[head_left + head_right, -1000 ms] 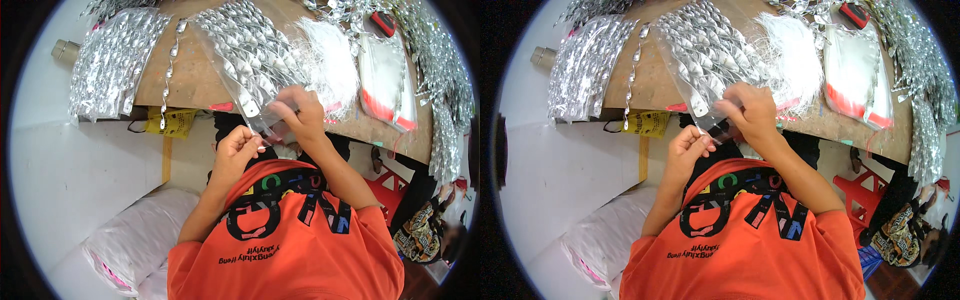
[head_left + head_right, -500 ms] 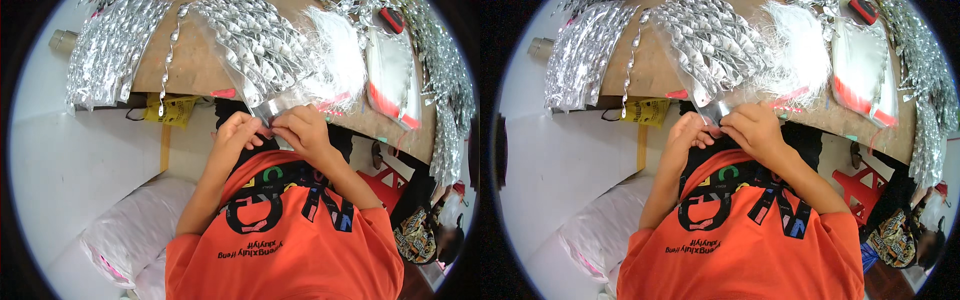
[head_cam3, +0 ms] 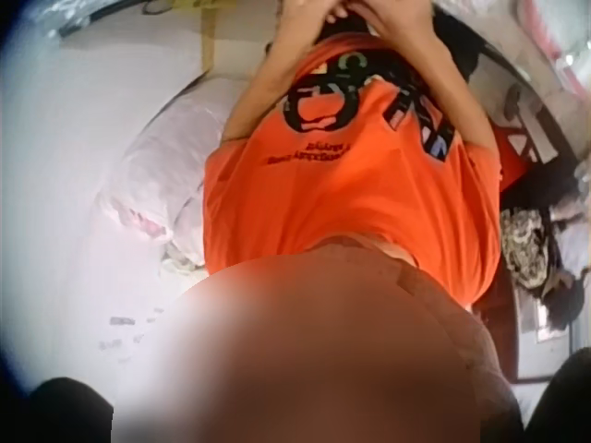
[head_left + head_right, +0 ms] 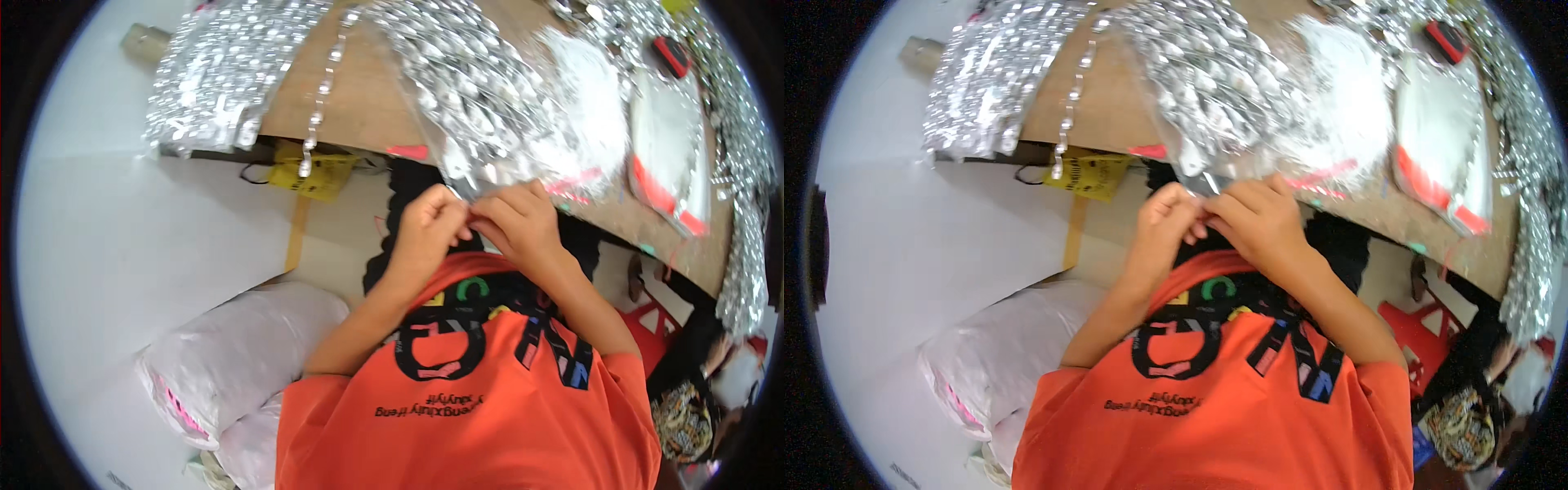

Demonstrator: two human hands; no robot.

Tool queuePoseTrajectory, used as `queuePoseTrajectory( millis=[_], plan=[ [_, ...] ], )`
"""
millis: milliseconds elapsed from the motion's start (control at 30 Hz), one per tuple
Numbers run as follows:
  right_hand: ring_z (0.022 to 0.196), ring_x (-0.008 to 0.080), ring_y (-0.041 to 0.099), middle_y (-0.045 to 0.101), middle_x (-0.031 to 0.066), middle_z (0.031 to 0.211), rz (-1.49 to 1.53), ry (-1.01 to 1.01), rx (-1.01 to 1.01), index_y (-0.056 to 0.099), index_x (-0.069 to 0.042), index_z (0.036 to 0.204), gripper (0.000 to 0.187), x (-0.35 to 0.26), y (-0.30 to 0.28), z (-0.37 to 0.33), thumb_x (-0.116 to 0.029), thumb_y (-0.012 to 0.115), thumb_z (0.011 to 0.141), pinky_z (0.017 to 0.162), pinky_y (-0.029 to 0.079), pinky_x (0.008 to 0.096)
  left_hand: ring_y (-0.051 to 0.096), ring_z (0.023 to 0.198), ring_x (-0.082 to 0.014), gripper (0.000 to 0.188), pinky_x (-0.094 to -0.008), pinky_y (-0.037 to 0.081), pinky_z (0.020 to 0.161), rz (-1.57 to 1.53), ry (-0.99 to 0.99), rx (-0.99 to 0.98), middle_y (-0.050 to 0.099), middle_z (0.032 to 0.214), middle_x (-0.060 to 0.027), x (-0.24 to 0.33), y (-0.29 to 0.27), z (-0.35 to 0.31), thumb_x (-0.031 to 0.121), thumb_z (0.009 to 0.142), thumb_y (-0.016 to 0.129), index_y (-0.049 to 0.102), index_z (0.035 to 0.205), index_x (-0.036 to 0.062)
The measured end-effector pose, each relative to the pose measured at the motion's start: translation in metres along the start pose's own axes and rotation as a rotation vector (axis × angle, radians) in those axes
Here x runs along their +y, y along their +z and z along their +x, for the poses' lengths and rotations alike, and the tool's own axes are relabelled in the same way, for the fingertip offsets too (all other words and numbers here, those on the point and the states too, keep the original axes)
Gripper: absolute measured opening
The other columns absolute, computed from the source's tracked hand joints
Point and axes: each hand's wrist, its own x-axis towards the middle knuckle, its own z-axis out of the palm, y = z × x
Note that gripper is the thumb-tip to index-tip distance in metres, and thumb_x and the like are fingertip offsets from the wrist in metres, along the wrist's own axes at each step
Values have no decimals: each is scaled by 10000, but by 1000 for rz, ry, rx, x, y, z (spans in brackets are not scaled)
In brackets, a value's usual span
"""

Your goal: Manually sorting and packaging silver metallic fringe decorations into clear plastic bags.

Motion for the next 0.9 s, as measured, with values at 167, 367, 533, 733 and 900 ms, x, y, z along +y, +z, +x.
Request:
queuePoseTrajectory(
  millis=[167,367,533,733,900],
  plan=[
    [651,179,526,529,-7,712,-36,23,68,600,-137,795,173,-5,4,-3,-115,723,675,624,325,337,441,553,-34,167,-188,344,505,-4,51,-8,525,669,15,-4,5,-3,145,915,521,543,782,47],
    [638,180,535,526,-2,679,-83,33,120,576,-125,764,162,-6,7,-5,-113,715,683,620,333,342,437,525,-29,154,-190,346,486,184,125,6,519,641,25,1,7,-3,115,901,544,550,769,38],
    [600,205,538,540,15,648,73,16,98,545,-112,726,180,-4,12,-2,-56,690,636,605,356,338,447,518,-32,156,-193,346,477,148,136,36,519,612,16,-1,4,0,100,887,533,572,747,44],
    [555,138,483,530,7,663,352,303,86,526,-76,715,132,-5,-18,-13,-29,648,698,586,377,256,449,521,-31,132,-187,339,479,72,50,16,636,746,-43,8,-4,4,87,869,533,569,747,51],
    [746,103,497,501,9,800,530,704,593,523,-64,801,58,46,-111,-95,-9,537,813,694,413,238,449,520,-36,149,-179,331,479,52,55,43,672,815,-82,4,-20,-2,108,873,539,564,737,52]
  ],
)
